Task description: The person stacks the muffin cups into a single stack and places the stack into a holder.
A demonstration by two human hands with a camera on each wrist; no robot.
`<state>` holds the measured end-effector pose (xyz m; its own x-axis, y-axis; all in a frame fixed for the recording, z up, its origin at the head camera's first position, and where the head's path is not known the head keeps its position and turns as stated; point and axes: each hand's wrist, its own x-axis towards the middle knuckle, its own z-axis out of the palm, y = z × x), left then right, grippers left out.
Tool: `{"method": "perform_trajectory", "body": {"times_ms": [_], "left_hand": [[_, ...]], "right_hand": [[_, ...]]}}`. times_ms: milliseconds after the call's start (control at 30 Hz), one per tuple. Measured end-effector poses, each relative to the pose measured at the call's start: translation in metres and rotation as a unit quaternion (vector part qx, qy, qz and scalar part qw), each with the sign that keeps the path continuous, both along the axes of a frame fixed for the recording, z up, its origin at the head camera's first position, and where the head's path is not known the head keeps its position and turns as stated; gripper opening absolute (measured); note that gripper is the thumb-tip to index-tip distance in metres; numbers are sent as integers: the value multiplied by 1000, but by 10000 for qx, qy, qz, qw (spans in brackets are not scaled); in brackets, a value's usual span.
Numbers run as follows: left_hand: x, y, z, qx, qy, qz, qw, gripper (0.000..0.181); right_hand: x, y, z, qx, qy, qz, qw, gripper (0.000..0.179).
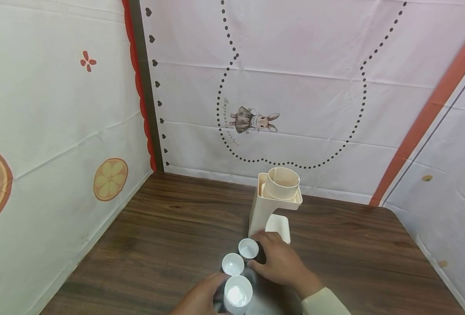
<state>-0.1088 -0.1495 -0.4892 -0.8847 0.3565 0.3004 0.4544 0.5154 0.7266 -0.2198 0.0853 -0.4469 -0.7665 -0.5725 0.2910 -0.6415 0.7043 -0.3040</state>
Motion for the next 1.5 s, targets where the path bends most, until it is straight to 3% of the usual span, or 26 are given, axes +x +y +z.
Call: {"method": "perform_trajectory", "body": {"times_ms": [200,467,767,1267,1500], "left_hand": [[-2,-1,1,-38,-193,19,9998,66],[0,1,-3,-18,255,-42,9997,68],[0,0,-3,-38,165,-5,9999,68],[-1,-1,-7,-102,484,-70,9988,65],[-1,-1,-5,-87,403,-58,9991,69]], "right_hand": [[-2,-2,-4,-61,20,48,10000,61],[-3,-5,-7,-17,58,134,9999,60],[-4,-7,-8,71,107,127,9998,57],[-6,-7,-14,-136,194,18,9997,54],[-6,-7,-7,-227,264,-13,9994,57]]}}
